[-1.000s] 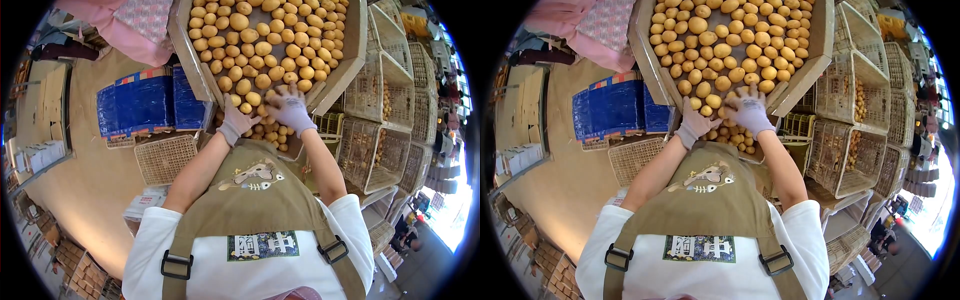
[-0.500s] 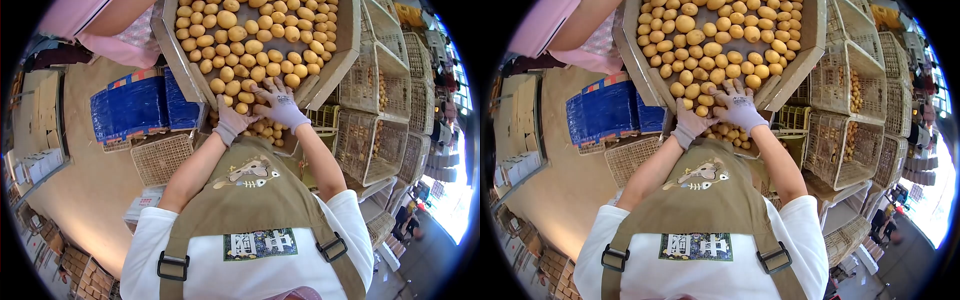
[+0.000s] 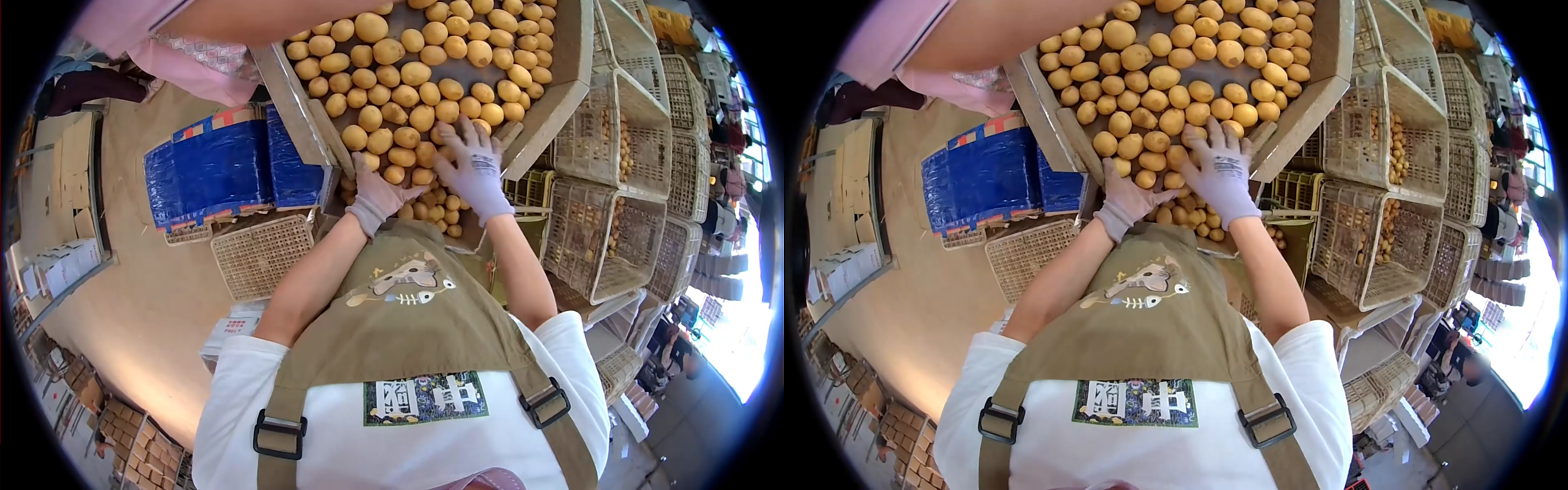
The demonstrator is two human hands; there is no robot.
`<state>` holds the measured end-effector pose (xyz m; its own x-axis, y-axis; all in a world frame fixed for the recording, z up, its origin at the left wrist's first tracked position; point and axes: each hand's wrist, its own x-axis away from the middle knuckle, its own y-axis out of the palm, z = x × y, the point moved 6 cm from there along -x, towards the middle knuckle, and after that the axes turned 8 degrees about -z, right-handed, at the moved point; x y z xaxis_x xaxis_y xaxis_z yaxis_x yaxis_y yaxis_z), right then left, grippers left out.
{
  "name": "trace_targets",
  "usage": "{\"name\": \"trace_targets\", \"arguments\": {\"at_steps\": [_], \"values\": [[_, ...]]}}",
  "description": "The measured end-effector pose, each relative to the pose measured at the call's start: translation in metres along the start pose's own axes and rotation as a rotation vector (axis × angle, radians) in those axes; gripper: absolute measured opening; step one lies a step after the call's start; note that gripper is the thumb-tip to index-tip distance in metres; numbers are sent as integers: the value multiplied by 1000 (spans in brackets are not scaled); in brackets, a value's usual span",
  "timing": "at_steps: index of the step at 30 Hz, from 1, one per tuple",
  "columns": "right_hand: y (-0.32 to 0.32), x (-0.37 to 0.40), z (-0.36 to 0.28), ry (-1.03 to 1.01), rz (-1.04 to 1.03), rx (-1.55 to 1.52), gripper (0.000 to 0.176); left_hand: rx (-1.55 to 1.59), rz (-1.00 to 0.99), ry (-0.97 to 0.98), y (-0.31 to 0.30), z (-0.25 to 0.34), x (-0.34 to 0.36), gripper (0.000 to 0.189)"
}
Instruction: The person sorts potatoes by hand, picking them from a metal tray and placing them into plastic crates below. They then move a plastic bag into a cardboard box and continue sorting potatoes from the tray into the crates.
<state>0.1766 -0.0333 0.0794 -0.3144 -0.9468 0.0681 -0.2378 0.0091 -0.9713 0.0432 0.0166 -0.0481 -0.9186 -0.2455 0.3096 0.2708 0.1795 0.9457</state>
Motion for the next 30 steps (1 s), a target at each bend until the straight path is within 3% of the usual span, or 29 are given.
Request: {"name": "trace_targets", "arguments": {"at_steps": [2, 3, 5, 6, 7, 8, 9, 10, 12, 13, 14, 17, 20, 21, 22, 24, 26, 27, 30], "values": [[13, 1, -17, -71, -100, 138, 42, 1, 4, -1, 1, 0, 3, 96], [23, 3, -9, 7, -368, 78, 47, 9, 29, -14, 0, 0, 4, 96], [21, -15, 18, 178, -324, -218, 50, 85, 1, -37, 7, 0, 5, 88], [22, -18, 30, 268, -303, -367, 51, 9, 107, -27, 2, -2, 7, 82], [3, -26, 23, 250, -153, -270, 56, -69, 210, -17, 1, -2, 8, 77], [12, -27, 12, 259, -152, -87, 67, -150, 312, -5, -5, -1, 9, 72], [24, -23, -6, 222, -241, -12, 70, -80, 308, -93, -19, -2, 8, 56], [34, -17, -18, 182, -328, 63, 74, -166, 366, -98, -43, -2, 6, 55], [42, -3, -14, 119, -401, -105, 79, -328, 385, -71, -63, -1, 5, 58], [44, 3, -14, 89, -480, -70, 79, -405, 352, -42, -57, 0, 6, 62], [48, 7, -16, 59, -559, -34, 78, -262, 345, -27, -43, 1, 9, 66], [47, 1, -13, 54, -425, -121, 70, 45, 293, 55, -7, 8, 13, 85], [35, -10, -19, 92, -286, -162, 53, -58, 261, 32, -2, 6, 12, 85], [30, -18, -27, 100, -229, -187, 38, -58, 378, 39, -6, 3, 11, 76], [18, -23, -42, 47, -126, -190, 32, -28, 343, 16, -11, 2, 8, 71], [11, -27, -56, -150, 9, 2, 38, 35, 277, -24, -28, 0, 4, 62], [29, -32, -23, -57, -175, 24, 42, -2, 147, -74, -24, 1, 4, 47], [33, -32, -9, 8, -260, 122, 44, -82, 182, -44, -27, 3, 4, 53], [12, -41, -18, 137, -68, 82, 27, -103, 234, 37, 2, 3, 12, 72]]}}
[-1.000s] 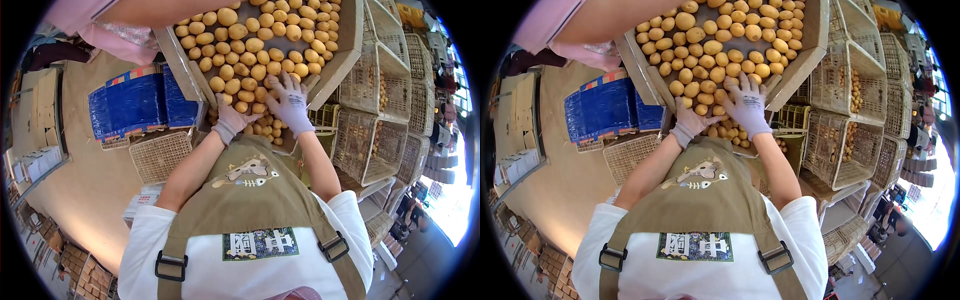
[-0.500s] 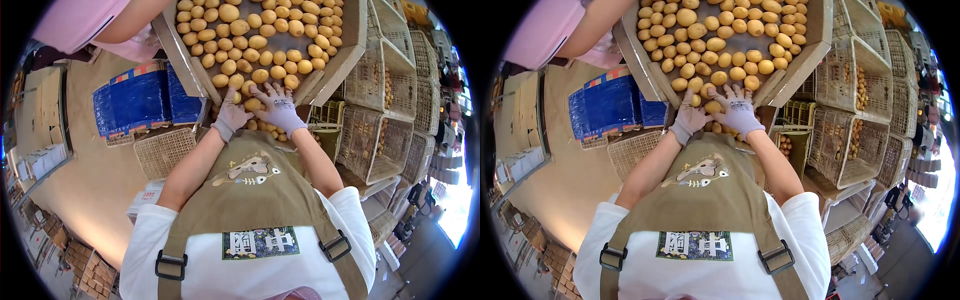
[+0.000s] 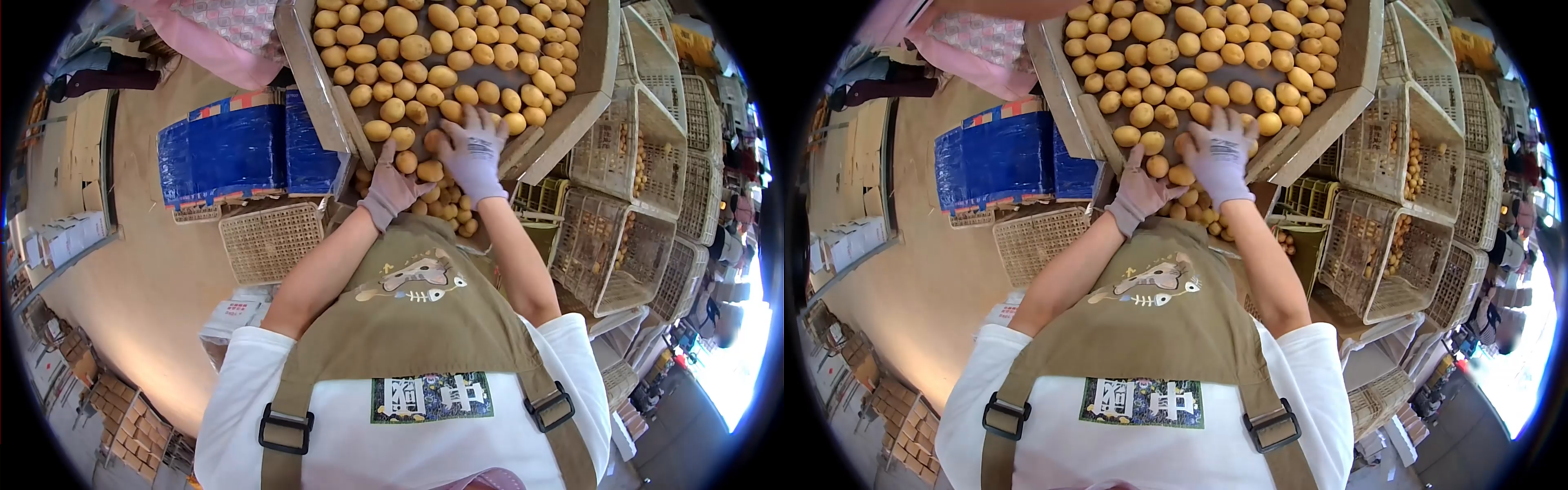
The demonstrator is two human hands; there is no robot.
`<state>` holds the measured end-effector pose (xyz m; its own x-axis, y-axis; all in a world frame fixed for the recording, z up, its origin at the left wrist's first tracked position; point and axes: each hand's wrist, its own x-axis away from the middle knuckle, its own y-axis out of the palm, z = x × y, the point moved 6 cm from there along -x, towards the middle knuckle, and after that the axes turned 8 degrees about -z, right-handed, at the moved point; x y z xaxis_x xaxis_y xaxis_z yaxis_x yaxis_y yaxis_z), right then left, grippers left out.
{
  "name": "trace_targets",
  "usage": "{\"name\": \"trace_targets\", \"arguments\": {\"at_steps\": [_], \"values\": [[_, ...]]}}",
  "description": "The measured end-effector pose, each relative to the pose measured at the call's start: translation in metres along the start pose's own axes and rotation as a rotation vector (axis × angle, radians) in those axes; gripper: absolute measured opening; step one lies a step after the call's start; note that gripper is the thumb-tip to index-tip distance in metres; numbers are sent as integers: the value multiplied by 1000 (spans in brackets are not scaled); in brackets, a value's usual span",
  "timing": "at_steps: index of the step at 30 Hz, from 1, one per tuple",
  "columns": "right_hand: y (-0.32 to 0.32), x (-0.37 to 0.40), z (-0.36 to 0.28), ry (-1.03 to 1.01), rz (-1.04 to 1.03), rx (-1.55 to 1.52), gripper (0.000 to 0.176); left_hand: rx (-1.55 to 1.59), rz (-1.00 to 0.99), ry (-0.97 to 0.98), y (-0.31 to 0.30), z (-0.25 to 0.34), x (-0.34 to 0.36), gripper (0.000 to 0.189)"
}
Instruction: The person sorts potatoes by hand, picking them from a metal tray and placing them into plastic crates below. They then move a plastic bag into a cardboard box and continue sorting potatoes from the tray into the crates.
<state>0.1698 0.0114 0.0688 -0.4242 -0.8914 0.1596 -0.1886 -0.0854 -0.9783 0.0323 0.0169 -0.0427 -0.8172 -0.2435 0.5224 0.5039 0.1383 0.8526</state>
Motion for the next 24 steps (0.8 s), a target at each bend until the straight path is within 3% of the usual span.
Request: {"name": "trace_targets", "arguments": {"at_steps": [1, 2, 3, 4, 6, 9, 14, 20, 24], "values": [[-5, -3, -23, -152, 18, -68, 24, 28, 9, 20, 5, 1, 2, 78], [-8, -4, -50, -299, 37, -139, 21, 97, -145, -50, 1, 0, -6, 94], [-2, -5, -71, -427, 91, -80, 24, 296, -304, -63, -2, 1, -13, 97], [8, -11, -75, -431, 31, 1, 35, 492, -462, -76, 8, 6, -11, 100], [11, -21, -47, -411, -3, 54, 46, 99, -36, -99, 2, 7, -4, 103], [21, -3, -1, -333, -187, 114, 57, -56, -268, -59, 15, 17, -6, 108], [16, 2, 25, -327, -271, 110, 57, 83, 71, -115, 28, 32, -23, 103], [20, 6, 21, -283, -271, 135, 54, 107, 291, -195, 36, 34, -13, 101], [19, 6, 29, -347, -251, 129, 54, 96, 184, -139, 37, 31, -5, 98]]}}
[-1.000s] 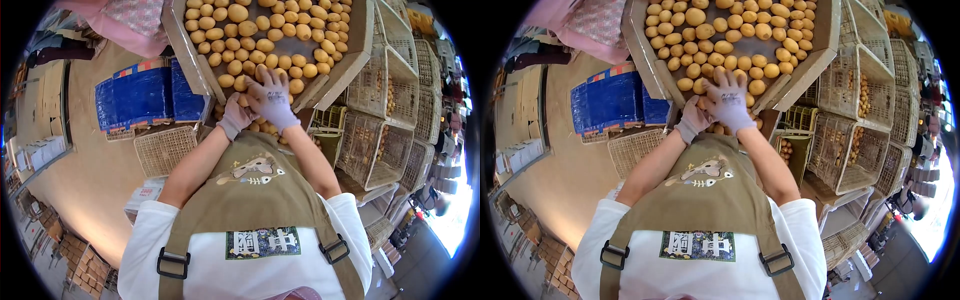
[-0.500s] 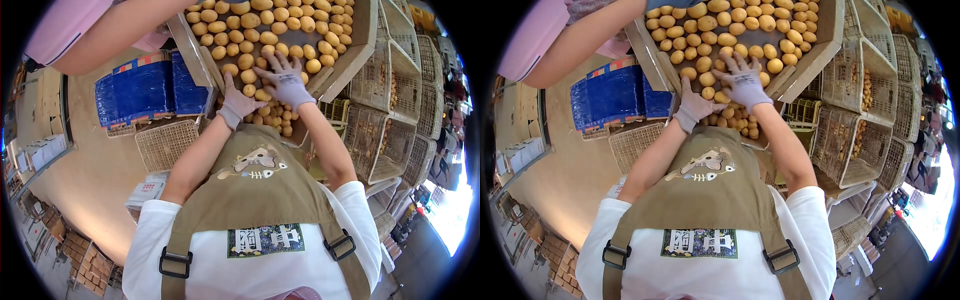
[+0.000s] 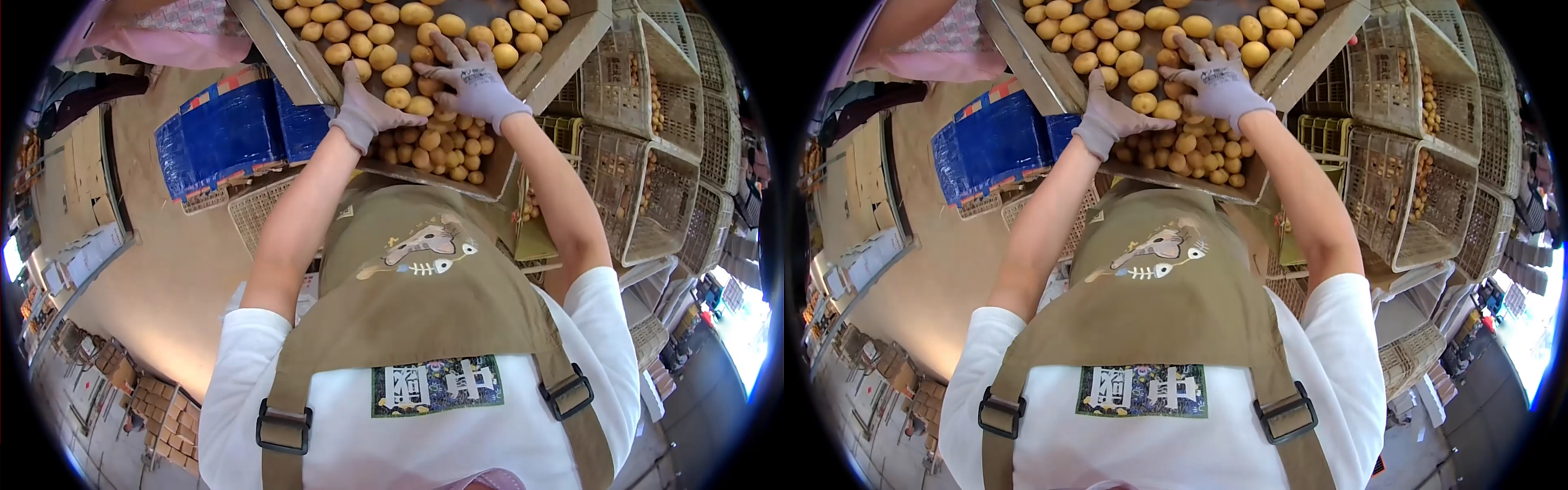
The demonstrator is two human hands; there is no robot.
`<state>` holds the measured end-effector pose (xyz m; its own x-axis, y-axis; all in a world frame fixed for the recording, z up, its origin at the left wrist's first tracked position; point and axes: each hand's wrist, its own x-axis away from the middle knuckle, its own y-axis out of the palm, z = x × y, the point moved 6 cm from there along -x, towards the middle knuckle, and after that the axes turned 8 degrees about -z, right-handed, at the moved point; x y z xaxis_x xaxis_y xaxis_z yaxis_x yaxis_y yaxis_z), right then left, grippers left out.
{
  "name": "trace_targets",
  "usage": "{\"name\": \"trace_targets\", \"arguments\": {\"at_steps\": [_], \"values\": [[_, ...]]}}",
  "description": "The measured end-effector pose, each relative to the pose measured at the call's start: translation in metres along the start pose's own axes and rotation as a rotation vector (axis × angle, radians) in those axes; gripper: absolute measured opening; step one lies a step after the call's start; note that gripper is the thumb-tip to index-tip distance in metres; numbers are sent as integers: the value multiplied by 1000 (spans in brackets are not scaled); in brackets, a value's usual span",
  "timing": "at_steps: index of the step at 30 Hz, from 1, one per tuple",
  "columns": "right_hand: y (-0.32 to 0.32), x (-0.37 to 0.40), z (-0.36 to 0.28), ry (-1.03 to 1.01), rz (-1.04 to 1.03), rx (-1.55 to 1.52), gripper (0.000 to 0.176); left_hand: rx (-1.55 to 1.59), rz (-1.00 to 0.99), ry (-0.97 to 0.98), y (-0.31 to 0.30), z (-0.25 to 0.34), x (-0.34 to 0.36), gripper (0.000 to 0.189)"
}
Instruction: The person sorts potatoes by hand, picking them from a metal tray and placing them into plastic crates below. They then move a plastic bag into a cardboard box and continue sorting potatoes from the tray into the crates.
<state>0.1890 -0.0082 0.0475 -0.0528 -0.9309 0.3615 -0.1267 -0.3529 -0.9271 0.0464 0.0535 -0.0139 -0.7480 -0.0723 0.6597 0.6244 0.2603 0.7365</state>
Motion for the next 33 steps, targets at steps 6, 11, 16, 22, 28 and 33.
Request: {"name": "trace_targets", "arguments": {"at_steps": [6, 11, 16, 22, 28, 33], "values": [[-15, 25, 8, 27, 112, -116, 46, -293, -297, 174, -29, -12, -10, 56], [-19, 3, -5, 23, 64, -454, 35, -1322, -26, 342, -62, -9, -8, 39], [9, -37, -41, -107, 391, -61, 64, -566, 113, 429, -106, -24, 15, 55], [19, -45, -41, -56, 426, 117, 70, -282, 128, 504, -192, -41, 129, 62], [20, -44, -45, -75, 420, 179, 70, -112, 641, 709, -380, -73, 267, 57], [29, -50, -44, -57, 402, 266, 71, -375, 1212, 759, -528, -120, 397, 71]]}}
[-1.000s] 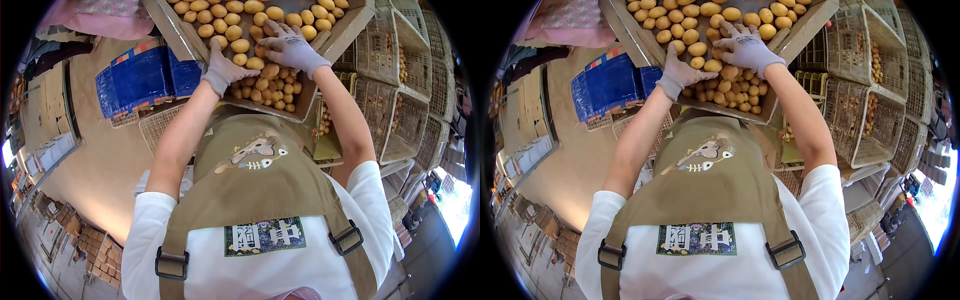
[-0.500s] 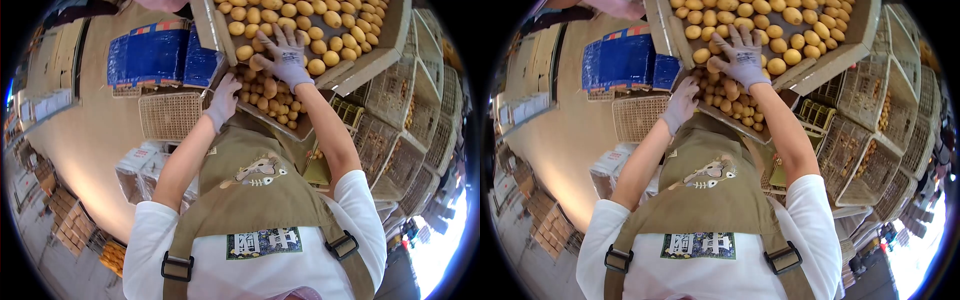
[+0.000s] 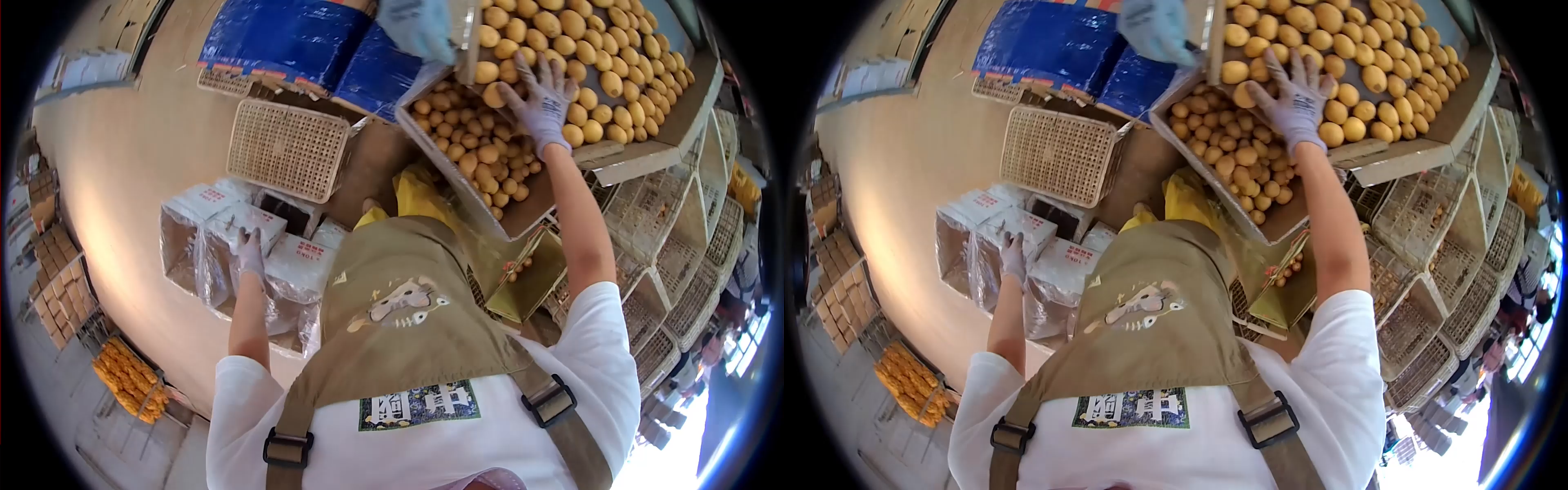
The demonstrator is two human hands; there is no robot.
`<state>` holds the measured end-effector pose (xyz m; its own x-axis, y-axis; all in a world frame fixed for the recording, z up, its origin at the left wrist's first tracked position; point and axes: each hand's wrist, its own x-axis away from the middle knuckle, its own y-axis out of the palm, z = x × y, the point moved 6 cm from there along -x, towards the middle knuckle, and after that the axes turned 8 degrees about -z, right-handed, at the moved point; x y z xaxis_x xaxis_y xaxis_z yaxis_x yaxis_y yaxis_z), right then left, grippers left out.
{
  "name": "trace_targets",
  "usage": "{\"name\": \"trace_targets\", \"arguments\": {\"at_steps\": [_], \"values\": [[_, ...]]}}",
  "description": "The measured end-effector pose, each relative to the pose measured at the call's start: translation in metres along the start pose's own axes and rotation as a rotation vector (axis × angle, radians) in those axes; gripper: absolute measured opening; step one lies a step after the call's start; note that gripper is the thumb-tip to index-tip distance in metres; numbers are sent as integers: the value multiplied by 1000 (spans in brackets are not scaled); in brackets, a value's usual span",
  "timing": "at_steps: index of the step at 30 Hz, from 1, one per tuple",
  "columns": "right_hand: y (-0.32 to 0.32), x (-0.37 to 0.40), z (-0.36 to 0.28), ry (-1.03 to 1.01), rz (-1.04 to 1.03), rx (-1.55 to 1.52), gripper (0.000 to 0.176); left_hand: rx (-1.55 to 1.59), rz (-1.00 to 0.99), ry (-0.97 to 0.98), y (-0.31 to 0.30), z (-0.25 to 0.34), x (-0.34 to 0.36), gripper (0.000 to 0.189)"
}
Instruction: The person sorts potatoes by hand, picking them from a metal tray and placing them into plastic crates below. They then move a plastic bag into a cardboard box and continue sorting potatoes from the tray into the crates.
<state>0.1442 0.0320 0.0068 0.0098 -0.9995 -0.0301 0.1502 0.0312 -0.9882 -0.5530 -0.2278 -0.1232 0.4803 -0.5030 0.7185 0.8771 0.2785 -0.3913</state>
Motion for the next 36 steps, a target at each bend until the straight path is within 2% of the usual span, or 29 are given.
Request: {"name": "trace_targets", "arguments": {"at_steps": [1, 2, 4, 5, 6, 8, 9, 11, 13, 14, 15, 17, 18, 20, 22, 24, 27, 30, 33, 36], "values": [[1, -1, 1, -6, 0, -12, 72, -110, 71, -14, -28, -16, -2, 74], [6, -1, 2, -6, 17, -2, 72, 78, 86, -16, -38, -21, 17, 77], [12, -3, 2, -34, 59, 1, 71, -713, 101, 42, -75, -26, 42, 81], [9, -3, 0, -53, 86, -4, 70, -829, 117, 4, -88, -48, 50, 82], [8, -5, -3, -32, 24, 36, 69, -946, 131, -37, -100, -68, 59, 83], [14, -8, -1, -40, 8, 54, 69, -629, 196, -192, -108, -147, 57, 84], [15, -7, 1, -37, 13, 43, 69, -472, 219, -252, -109, -167, 53, 84], [15, -7, 0, 9, -28, 92, 70, -162, 78, -215, -53, -144, 98, 85], [20, -7, 3, 27, -48, 129, 71, 463, -169, -543, -35, -236, 68, 87], [18, -6, 2, 23, -37, 94, 71, 741, -266, -744, -13, -242, 67, 89], [16, -6, 1, 14, -26, 58, 70, 625, -166, -743, -9, -247, 59, 81], [16, -6, -1, 1, -9, 28, 69, 376, 29, -762, 20, -171, 76, 65], [16, -6, 0, -9, -7, 26, 69, 370, -93, -566, 4, -242, 27, 63], [14, -6, -2, -5, -3, 20, 69, 392, -135, -532, -15, -284, -6, 63], [14, -4, -2, 5, 6, 49, 69, 323, -135, -544, -18, -276, -17, 60], [14, -4, 0, -4, 4, 48, 69, 179, -73, -606, -24, -250, 3, 57], [15, -5, 1, 4, -5, 39, 70, -21, 62, -393, -52, -252, 16, 39], [6, -5, -4, 5, -4, 14, 70, -219, 122, -288, -73, -238, 64, 28], [0, -4, -7, 35, -36, 7, 69, -185, 70, -356, -61, -168, 127, 17], [-4, -1, -7, 34, -40, -26, 68, -278, 43, -207, -43, -132, 146, 21]]}}
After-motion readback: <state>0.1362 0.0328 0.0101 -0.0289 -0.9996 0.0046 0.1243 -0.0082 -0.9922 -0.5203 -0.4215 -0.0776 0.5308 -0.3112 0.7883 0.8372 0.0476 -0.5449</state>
